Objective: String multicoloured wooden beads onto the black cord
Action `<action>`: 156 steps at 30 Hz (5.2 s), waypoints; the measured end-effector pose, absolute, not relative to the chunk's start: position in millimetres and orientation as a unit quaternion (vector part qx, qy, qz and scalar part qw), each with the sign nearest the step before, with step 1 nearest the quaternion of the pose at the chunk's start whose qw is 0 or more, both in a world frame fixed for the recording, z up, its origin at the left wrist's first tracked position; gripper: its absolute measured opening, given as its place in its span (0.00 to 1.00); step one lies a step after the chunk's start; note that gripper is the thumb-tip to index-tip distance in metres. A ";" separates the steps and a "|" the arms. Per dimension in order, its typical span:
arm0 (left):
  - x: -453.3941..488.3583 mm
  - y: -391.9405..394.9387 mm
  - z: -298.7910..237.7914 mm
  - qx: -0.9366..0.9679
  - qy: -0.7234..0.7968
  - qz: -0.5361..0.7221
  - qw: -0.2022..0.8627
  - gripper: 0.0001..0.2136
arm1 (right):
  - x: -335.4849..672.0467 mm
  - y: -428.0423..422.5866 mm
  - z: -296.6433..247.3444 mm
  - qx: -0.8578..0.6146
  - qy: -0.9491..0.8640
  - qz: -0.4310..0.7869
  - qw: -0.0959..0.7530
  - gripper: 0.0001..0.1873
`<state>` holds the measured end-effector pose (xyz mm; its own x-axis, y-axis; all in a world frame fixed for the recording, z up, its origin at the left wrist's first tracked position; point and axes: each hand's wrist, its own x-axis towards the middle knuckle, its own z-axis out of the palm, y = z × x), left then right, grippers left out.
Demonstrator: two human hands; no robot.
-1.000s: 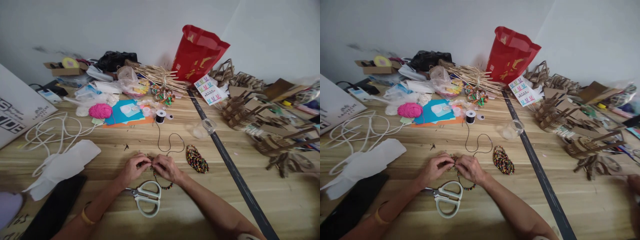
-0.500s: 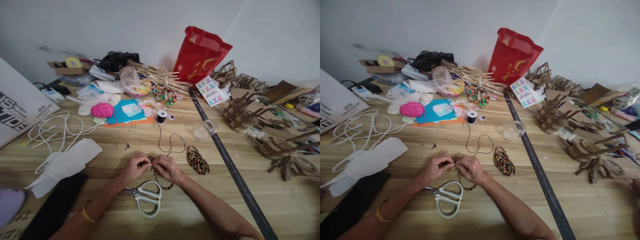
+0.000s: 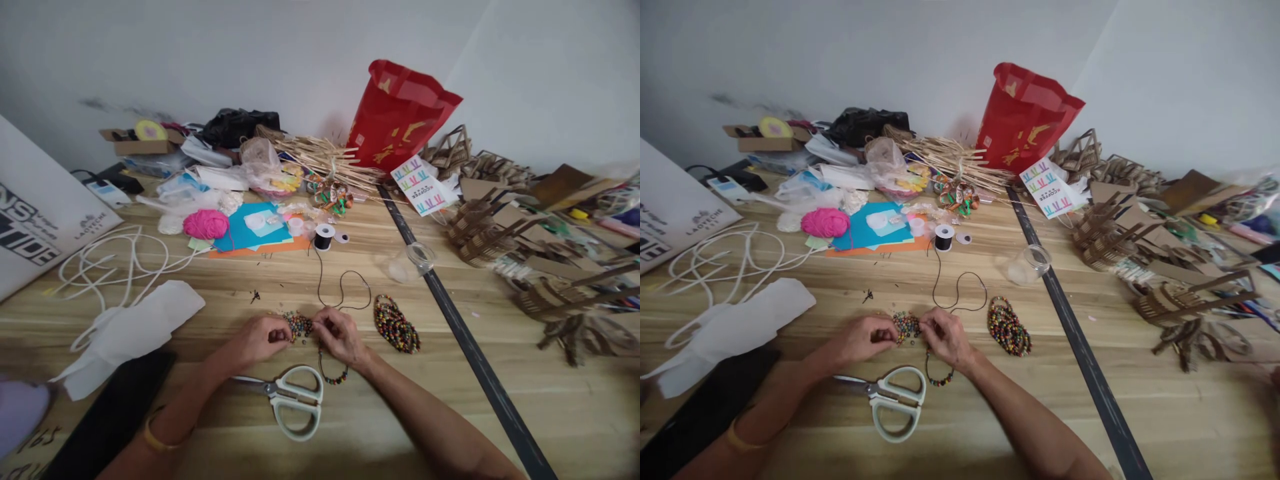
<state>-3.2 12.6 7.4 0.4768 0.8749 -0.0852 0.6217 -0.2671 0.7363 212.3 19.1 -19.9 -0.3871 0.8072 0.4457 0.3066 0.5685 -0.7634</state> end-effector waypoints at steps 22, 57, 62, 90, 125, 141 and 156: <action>-2.3 16.2 2.1 0.791 0.476 0.214 0.321 0.04 | 212.5 21.3 -18.9 -0.348 -0.784 0.306 0.413 0.07; -3.4 13.3 -5.4 0.870 0.395 0.159 0.247 0.03 | 211.3 22.1 -16.5 -0.350 -0.785 0.308 0.409 0.08; -2.4 11.8 -4.3 0.876 0.392 0.162 0.229 0.04 | 210.7 22.2 -15.9 -0.347 -0.787 0.305 0.409 0.08; -0.6 14.8 -8.0 0.652 0.460 0.289 0.529 0.05 | 213.2 19.3 -16.0 -0.298 -0.829 0.295 0.369 0.08; 6.4 11.4 -7.4 0.639 0.454 0.293 0.547 0.05 | 211.1 18.0 -18.9 -0.245 -0.876 0.218 0.354 0.06; 7.5 10.6 -2.8 0.645 0.464 0.286 0.535 0.05 | 211.6 18.4 -21.3 -0.243 -0.880 0.213 0.349 0.04; 7.4 10.8 -5.0 0.645 0.462 0.288 0.537 0.04 | 211.6 17.9 -18.2 -0.243 -0.877 0.225 0.349 0.04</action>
